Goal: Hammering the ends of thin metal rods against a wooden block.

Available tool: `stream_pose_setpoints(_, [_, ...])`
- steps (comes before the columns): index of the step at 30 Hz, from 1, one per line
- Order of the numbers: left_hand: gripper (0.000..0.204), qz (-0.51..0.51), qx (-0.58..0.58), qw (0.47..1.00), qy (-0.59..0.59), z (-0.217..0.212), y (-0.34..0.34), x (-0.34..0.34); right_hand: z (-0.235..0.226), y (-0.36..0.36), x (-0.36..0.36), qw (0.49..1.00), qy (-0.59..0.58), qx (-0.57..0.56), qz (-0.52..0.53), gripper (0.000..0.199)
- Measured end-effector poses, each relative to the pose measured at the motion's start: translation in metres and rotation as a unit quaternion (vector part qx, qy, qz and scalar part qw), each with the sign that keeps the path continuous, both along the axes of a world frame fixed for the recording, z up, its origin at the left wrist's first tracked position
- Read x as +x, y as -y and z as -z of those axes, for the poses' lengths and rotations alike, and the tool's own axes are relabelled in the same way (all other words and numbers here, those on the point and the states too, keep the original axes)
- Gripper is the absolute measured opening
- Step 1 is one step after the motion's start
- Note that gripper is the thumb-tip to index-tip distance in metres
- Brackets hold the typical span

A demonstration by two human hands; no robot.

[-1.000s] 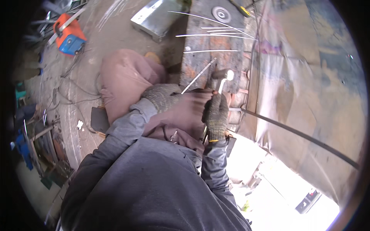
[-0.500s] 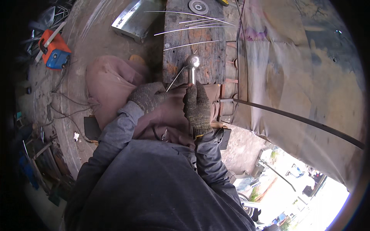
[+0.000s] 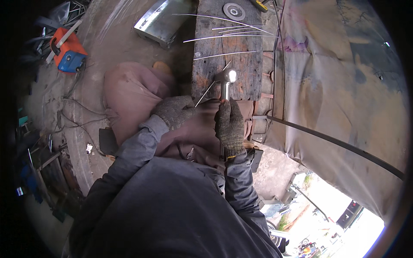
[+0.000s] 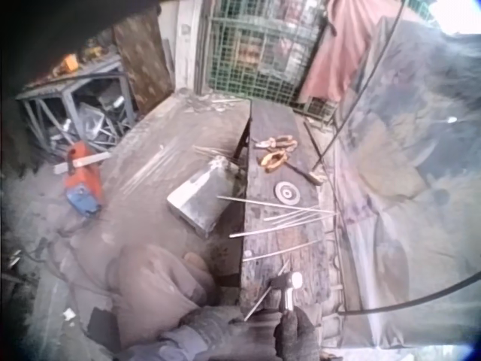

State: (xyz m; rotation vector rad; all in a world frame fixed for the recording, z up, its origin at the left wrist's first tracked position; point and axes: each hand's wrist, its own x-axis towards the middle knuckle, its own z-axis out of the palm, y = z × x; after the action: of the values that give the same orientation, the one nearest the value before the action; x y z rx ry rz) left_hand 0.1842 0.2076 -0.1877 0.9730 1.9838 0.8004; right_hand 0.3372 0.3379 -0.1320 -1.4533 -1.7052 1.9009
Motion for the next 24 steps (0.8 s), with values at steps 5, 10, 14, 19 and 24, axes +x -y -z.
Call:
stream_pose_setpoints(5, [0.027, -0.028, -0.004, 1.000, 0.012, -0.012, 0.002, 0.002, 0.013, 0.007, 0.002, 0.993, -0.020, 0.086, 0.077, 0.033])
stream_pose_setpoints(10, [0.021, -0.136, 0.118, 0.982, 0.049, -0.041, 0.010, 0.022, 0.015, -0.021, 0.011, 0.990, -0.035, -0.060, 0.124, 0.036])
stream_pose_setpoints(14, [0.020, -0.143, 0.237, 0.960, 0.031, -0.074, 0.006, 0.026, 0.033, -0.031, 0.025, 0.984, -0.089, -0.114, 0.107, 0.029])
stream_pose_setpoints(19, [0.025, -0.132, 0.225, 0.960, 0.102, -0.128, -0.003, 0.017, 0.034, -0.021, 0.018, 0.989, -0.049, -0.081, 0.111, 0.027])
stream_pose_setpoints(24, [0.027, -0.090, 0.304, 0.945, 0.078, -0.137, -0.012, 0.014, 0.064, -0.025, 0.032, 0.982, -0.160, -0.068, 0.069, 0.027])
